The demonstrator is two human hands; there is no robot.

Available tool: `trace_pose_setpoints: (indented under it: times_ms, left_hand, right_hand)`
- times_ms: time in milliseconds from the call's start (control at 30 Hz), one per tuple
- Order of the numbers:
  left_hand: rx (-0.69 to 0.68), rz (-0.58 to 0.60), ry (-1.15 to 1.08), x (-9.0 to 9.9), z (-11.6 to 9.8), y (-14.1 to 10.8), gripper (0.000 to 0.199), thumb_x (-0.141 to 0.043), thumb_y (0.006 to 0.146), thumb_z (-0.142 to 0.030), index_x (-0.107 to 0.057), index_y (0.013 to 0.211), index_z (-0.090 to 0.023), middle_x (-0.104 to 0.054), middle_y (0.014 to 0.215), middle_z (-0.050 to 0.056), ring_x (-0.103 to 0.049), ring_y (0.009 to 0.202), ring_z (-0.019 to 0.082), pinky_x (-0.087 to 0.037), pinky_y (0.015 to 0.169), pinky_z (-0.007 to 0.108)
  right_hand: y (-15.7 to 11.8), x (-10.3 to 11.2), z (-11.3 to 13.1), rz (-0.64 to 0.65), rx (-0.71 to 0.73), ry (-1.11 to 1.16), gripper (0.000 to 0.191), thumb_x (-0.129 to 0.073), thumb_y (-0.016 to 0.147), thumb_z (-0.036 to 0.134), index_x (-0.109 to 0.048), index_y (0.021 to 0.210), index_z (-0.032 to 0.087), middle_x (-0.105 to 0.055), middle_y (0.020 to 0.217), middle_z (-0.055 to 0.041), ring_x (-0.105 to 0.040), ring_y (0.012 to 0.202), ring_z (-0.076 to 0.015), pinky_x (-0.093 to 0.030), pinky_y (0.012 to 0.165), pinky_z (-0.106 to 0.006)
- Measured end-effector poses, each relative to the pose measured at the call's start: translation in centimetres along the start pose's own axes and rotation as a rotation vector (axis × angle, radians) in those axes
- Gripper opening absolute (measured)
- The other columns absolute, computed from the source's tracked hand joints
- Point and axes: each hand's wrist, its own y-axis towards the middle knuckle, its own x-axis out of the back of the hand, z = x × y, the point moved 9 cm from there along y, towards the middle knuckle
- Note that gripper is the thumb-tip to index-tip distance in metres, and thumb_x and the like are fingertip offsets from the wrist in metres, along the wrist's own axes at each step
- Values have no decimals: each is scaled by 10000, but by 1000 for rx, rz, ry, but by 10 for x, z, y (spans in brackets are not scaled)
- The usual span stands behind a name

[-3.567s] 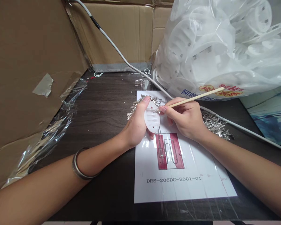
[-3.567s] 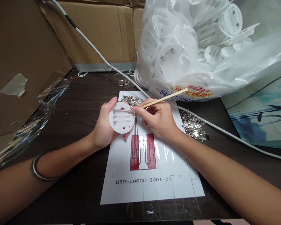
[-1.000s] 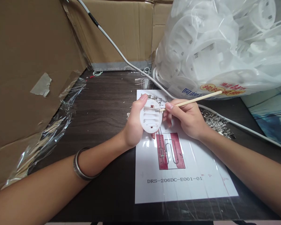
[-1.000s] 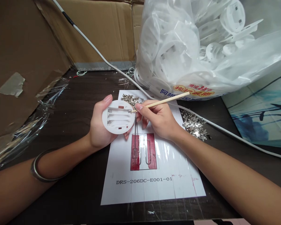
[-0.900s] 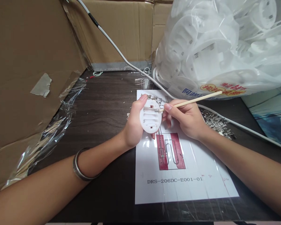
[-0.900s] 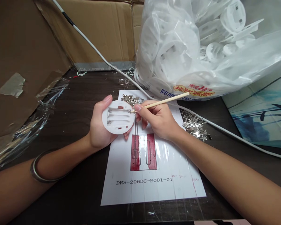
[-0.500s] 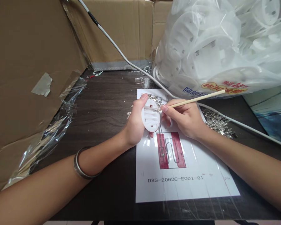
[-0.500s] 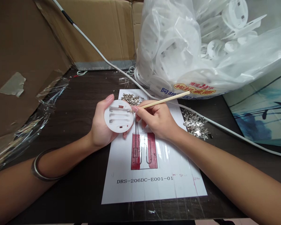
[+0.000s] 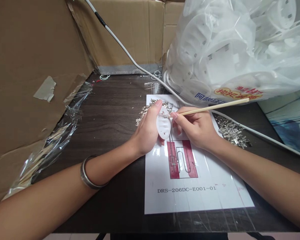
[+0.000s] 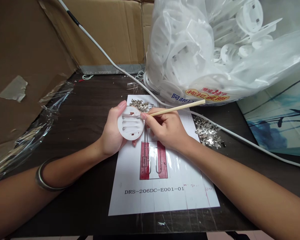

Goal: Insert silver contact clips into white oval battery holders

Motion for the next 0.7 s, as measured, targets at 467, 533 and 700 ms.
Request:
trace_pose_setpoints:
  times_ms: [467,533,700]
  left_hand:
    - [-13,35,-151,-10,-13,1,709,-237,991,-677,-695,910,-143,-620,608,57,-521,399,140,-412,337,259]
    - [-6,41,-144,-11,-13,1,727,-236,987,-685,-711,985,-135,-657,653,69,-521,403,139,-414,338,263]
    - [-2,24,-154,-10,-11,1,757,-192,995,-676,-716,1024,-130,-668,685,80,-523,411,138,-410,332,261]
  right_hand:
    - [4,-1,-12,14,-71,383,390,-801,899,423,-687,616,181,-634,576,1,-577,462,-90,-489,417,-216]
    - [4,-2,-11,21,-66,370,379,-794,909,407,-698,622,179,-643,585,-1,-579,466,-87,-497,427,-214]
    - [5,-1,-11,20,-51,372,365,-773,929,348,-700,615,176,-646,586,2,-585,462,-79,-499,431,-199]
